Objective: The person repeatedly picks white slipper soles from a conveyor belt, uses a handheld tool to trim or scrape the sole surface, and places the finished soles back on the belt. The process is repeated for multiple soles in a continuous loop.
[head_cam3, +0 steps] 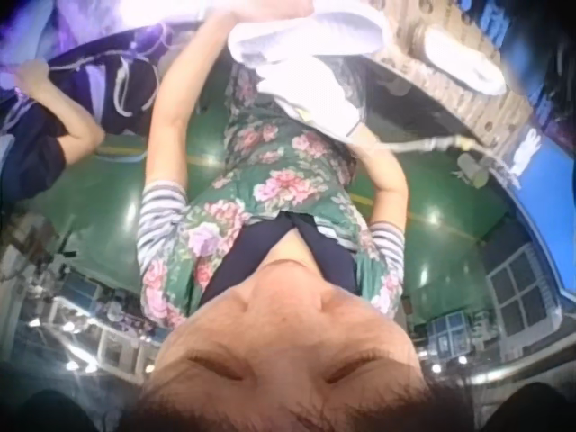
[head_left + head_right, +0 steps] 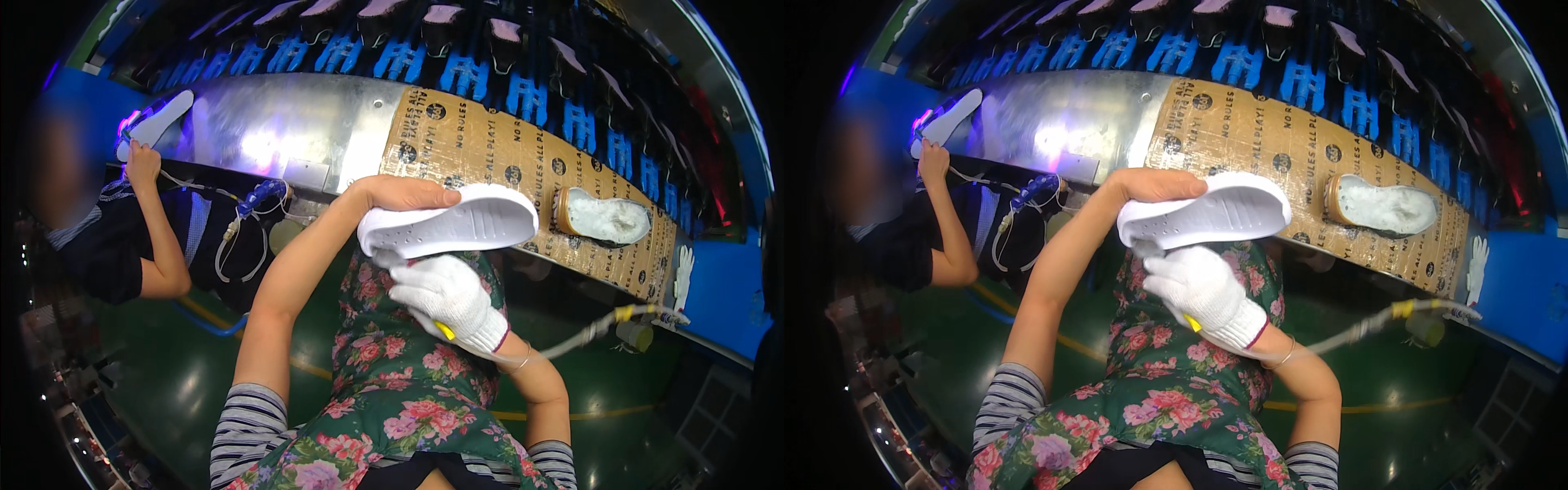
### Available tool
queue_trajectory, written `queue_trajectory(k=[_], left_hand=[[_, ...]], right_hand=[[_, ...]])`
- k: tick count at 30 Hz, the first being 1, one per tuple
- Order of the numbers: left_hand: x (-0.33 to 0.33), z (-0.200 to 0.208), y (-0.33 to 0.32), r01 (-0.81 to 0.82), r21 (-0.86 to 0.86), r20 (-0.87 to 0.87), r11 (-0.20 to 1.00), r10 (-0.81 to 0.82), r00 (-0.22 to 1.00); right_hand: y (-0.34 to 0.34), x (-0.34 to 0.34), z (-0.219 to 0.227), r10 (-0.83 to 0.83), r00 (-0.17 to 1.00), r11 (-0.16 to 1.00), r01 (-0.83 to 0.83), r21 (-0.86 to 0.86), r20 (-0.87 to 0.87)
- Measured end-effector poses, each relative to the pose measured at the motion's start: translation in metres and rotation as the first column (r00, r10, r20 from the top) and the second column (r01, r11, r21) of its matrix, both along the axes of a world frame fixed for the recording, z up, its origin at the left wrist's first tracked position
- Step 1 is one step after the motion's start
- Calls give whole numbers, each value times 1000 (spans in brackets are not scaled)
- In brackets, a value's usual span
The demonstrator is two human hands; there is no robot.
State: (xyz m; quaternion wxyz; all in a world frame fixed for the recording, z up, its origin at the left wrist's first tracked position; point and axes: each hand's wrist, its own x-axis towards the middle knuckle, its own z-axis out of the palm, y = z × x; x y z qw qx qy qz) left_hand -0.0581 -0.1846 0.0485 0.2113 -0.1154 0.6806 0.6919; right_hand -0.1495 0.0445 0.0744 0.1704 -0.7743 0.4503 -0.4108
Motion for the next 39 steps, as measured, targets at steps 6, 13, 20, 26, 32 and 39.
queue_trajectory(k=[6, 13, 20, 26, 32, 39], left_hand=[[-2, -22, 3, -368, 133, 48, 920, 365, 930], [-9, -61, 14, -417, 813, -244, 405, 889, 387], [65, -47, 70, -195, 977, 143, -83, 937, 319], [93, -52, 123, -285, 937, 338, -200, 720, 606], [64, -51, 145, -125, 992, 72, 1, 816, 574], [35, -29, 166, -559, 823, 327, -104, 891, 314]], right_hand=[[-1, -1, 0, -306, 872, 944, 225, 242, 382], [8, -12, -4, -572, -28, 818, 61, 573, 820], [-2, -9, -7, -584, -17, 806, 100, 583, 811], [0, -2, -3, -601, 286, 799, 192, 570, 746], [1, -20, 28, -451, 758, 887, 438, 145, 472], [-6, -27, 58, -468, 865, 858, 494, -142, 182]])
